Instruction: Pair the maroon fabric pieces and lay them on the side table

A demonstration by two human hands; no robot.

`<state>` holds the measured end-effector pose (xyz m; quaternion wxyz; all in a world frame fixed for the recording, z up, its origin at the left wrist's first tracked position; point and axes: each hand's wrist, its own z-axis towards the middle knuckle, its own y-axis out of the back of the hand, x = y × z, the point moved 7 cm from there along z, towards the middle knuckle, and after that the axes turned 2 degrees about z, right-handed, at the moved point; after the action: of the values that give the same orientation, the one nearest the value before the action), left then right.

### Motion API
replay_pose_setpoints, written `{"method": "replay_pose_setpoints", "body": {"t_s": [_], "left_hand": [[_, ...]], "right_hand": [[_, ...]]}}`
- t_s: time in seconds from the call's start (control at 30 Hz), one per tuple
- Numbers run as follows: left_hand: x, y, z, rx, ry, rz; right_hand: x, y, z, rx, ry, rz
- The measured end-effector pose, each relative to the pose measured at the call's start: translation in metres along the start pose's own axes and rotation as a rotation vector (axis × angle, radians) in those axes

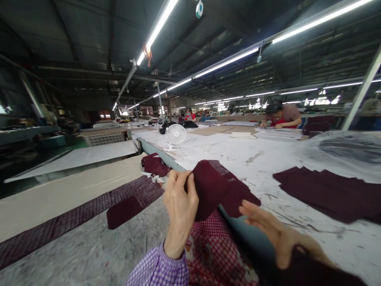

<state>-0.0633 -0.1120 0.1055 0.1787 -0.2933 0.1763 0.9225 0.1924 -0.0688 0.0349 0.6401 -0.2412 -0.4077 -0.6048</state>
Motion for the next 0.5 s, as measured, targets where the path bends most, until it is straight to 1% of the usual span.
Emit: {"method": "replay_pose_setpoints", "body": {"t_s": [0.03, 0.07, 0.1, 0.13, 0.17, 0.23, 0.3, 0.37, 0.43, 0.5], "left_hand": [[-0.006, -0.007, -0.001, 0.022, 0.008, -0.053], [-0.009, -0.014, -0.002, 0.05, 0.036, -0.126], [-0.009, -0.021, -0.004, 0.078, 0.086, -0.214], [-0.006, -0.028, -0.006, 0.107, 0.158, -0.319], [-0.001, -0.035, -0.008, 0.137, 0.247, -0.436], [0.011, -0.048, -0.017, 0.204, 0.452, -0.68], [0.017, -0.057, -0.028, 0.265, 0.647, -0.885], [0.015, -0.06, -0.037, 0.299, 0.766, -1.015], [0.004, -0.058, -0.039, 0.32, 0.783, -1.092], [-0.012, -0.056, -0.035, 0.373, 0.706, -1.143]], "right_hand": [[0.012, -0.015, -0.005, 0.123, 0.033, -0.06], [0.024, -0.033, -0.011, 0.267, 0.105, -0.16], [0.036, -0.049, -0.017, 0.359, 0.199, -0.266], [0.044, -0.063, -0.022, 0.407, 0.289, -0.374], [0.048, -0.074, -0.025, 0.419, 0.377, -0.476], [0.048, -0.089, -0.024, 0.329, 0.491, -0.604], [0.042, -0.097, -0.019, 0.196, 0.543, -0.658], [0.037, -0.098, -0.012, 0.073, 0.573, -0.645], [0.035, -0.095, -0.006, -0.017, 0.581, -0.582], [0.033, -0.082, 0.002, -0.125, 0.531, -0.503]]}}
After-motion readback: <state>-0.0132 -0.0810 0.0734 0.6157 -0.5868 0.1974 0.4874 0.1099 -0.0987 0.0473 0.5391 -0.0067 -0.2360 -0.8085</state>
